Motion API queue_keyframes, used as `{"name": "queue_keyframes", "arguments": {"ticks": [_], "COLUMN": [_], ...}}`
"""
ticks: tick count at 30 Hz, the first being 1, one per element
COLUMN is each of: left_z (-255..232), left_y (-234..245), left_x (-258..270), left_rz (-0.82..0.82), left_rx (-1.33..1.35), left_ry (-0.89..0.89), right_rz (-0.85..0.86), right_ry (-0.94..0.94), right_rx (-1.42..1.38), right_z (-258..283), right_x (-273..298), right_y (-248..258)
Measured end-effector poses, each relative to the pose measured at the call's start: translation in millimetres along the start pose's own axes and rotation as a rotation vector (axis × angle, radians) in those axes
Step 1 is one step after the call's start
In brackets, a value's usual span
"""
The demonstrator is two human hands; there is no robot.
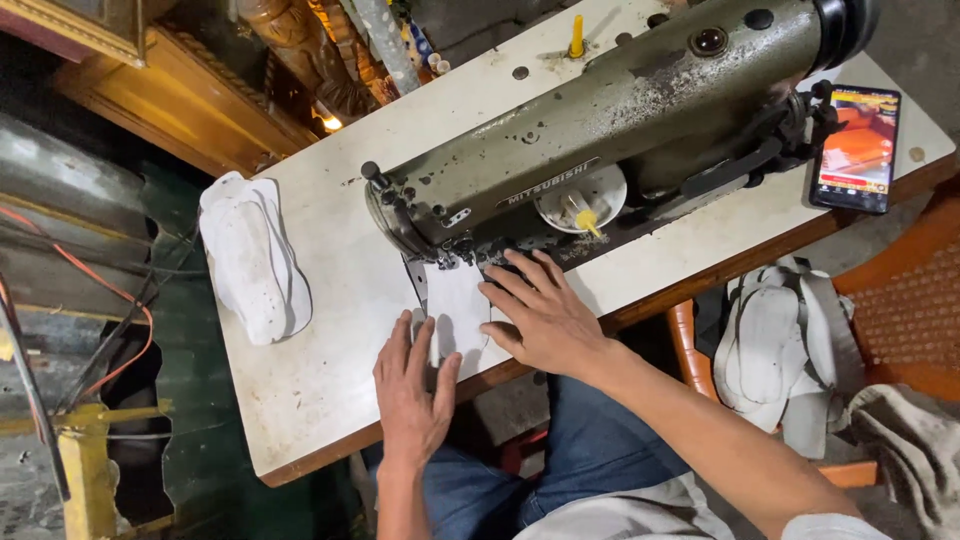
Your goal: The person sits cross-legged at a workbench and uses a sewing machine to stitch white shoe insoles. They guide the insoles under the needle, occasionally pausing to apply glue from a small bottle or to adjust the position of the material.
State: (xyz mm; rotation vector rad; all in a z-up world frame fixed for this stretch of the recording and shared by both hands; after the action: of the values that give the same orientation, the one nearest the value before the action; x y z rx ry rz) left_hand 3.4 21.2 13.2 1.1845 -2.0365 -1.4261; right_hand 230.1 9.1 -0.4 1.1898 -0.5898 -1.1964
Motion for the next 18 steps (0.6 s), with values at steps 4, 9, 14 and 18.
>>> {"name": "queue_keyframes", "arguments": {"ticks": [4, 9, 14, 18], "left_z": [13.2, 17.4, 17.6, 20.1], "left_y": [12.9, 8.7, 8.0, 6.6], "left_x": [-15.1, -25.2, -22.4, -21.2], "left_rz": [0.175, 0.167, 0.121, 0.131], "left_rx": [0.063, 0.001, 0.007, 0.021], "left_ry": [0.026, 0.006, -0.002, -0.002], "right_rz": [-0.015, -0.019, 0.010, 0.042], "right_ry": [-0.041, -0.038, -0.039, -0.091], "right_rx": [0.010, 0.001, 0.013, -0.017], "right_z": [0.6, -1.2, 0.4, 2.6], "right_x": [-0.2, -0.7, -2.4, -4.9], "right_y": [1.3, 2.6, 0.5, -6.6]}}
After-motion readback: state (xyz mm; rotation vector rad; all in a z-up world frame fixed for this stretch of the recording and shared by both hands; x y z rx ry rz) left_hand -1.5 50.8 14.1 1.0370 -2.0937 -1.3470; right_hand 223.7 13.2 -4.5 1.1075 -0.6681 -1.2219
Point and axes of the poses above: each hand's wrist, its own x-axis away from the middle knuckle, its own y-axis out of the back of the hand, z = x × y, the point moved 1 cm from there along -x, towards the middle knuckle, and after that the axes turned 15 degrees about z, right-handed, at the moved point
